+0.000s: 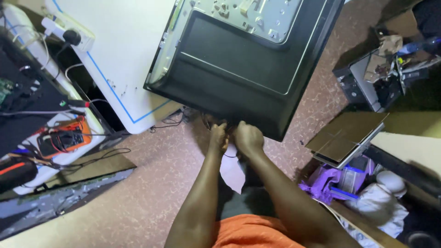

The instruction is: Prying open the back cover of a flat-screen television using a small tool

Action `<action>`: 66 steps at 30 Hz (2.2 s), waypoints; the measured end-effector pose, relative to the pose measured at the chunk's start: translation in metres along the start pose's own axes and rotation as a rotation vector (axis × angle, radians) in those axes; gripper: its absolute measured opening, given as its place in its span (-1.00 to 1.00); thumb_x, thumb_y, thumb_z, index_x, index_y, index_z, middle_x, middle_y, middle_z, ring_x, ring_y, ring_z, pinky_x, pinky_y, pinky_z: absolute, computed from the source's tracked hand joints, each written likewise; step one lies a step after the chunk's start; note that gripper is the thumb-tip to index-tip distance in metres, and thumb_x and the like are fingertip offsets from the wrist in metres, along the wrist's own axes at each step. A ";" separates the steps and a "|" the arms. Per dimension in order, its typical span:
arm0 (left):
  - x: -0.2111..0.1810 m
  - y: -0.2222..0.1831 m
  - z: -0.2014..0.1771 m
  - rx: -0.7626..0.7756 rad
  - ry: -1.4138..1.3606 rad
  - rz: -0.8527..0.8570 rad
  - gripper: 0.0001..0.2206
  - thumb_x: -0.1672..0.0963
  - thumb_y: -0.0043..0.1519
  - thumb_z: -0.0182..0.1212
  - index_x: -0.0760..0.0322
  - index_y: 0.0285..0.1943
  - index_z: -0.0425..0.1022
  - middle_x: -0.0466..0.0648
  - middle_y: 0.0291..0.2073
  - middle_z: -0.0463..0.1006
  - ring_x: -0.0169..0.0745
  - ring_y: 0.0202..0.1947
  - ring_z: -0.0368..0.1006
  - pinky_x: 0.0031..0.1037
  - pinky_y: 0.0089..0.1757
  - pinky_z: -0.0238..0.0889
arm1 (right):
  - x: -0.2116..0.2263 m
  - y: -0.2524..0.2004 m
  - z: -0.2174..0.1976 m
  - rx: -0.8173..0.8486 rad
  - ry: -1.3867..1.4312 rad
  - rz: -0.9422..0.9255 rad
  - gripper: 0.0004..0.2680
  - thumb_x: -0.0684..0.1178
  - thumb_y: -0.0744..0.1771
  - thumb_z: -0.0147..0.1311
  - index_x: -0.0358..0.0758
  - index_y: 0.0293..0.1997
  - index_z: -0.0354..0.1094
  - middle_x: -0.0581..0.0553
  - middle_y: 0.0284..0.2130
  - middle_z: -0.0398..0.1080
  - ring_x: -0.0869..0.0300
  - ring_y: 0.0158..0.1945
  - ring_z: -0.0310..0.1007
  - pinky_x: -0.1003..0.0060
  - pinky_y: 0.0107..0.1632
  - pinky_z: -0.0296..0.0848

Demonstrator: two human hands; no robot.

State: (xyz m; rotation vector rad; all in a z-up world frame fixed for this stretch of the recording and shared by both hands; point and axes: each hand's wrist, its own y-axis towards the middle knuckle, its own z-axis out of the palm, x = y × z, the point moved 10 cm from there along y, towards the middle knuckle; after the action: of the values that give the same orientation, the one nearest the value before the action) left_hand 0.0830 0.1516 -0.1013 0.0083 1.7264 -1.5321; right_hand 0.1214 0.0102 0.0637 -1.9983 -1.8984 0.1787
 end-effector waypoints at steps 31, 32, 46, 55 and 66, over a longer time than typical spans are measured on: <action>-0.045 -0.013 0.028 0.379 -0.212 -0.155 -0.86 0.38 0.08 0.47 0.73 -0.21 0.66 0.56 -0.34 0.63 0.37 -0.22 0.66 0.25 -0.14 0.53 | -0.040 -0.064 -0.048 -0.057 0.555 0.418 -0.77 0.13 0.35 0.11 0.36 0.09 0.62 -0.01 -0.17 0.67 -0.07 0.02 0.64 -0.03 0.14 0.59; -0.042 -0.014 0.028 0.373 -0.249 -0.206 -0.87 0.34 0.13 0.44 0.65 -0.17 0.67 0.48 -0.29 0.66 0.39 -0.19 0.67 0.23 -0.14 0.55 | -0.040 -0.068 -0.047 -0.056 0.556 0.436 -0.76 0.13 0.34 0.10 0.36 0.11 0.62 -0.04 -0.17 0.66 -0.09 0.02 0.64 -0.04 0.14 0.59; -0.021 0.004 0.028 0.343 -0.338 -0.142 -0.91 0.36 0.24 0.31 0.61 -0.24 0.47 0.23 -0.35 0.56 0.24 -0.23 0.63 0.18 -0.02 0.60 | -0.010 -0.049 -0.072 0.098 0.359 0.409 -0.75 0.15 0.35 0.08 0.04 0.03 0.65 -0.26 -0.19 0.66 -0.23 0.02 0.65 -0.12 0.15 0.59; -0.066 -0.041 0.031 0.332 -0.392 -0.118 -0.88 0.40 0.18 0.31 0.64 -0.32 0.43 0.28 -0.45 0.51 0.33 -0.32 0.63 0.24 -0.11 0.62 | -0.044 0.038 -0.030 0.356 0.131 0.317 -0.82 -0.05 0.15 0.25 -0.16 -0.29 0.69 -0.28 -0.39 0.65 -0.26 -0.07 0.69 -0.12 0.02 0.60; 0.041 0.075 0.022 0.168 0.125 -0.004 -0.68 0.25 -0.12 0.59 0.44 -0.26 0.55 0.27 -0.45 0.50 -0.01 -0.40 0.51 0.00 -0.39 0.44 | -0.003 -0.063 -0.017 -0.169 0.258 0.272 -0.83 0.10 0.40 0.10 -0.06 0.03 0.38 -0.26 -0.30 0.53 -0.21 -0.13 0.66 -0.16 -0.07 0.65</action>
State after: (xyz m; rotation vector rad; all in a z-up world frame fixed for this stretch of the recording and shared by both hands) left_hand 0.1050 0.1328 -0.1852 0.1899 1.6888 -1.7063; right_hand 0.0677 0.0056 0.1014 -2.2625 -1.5240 -0.1671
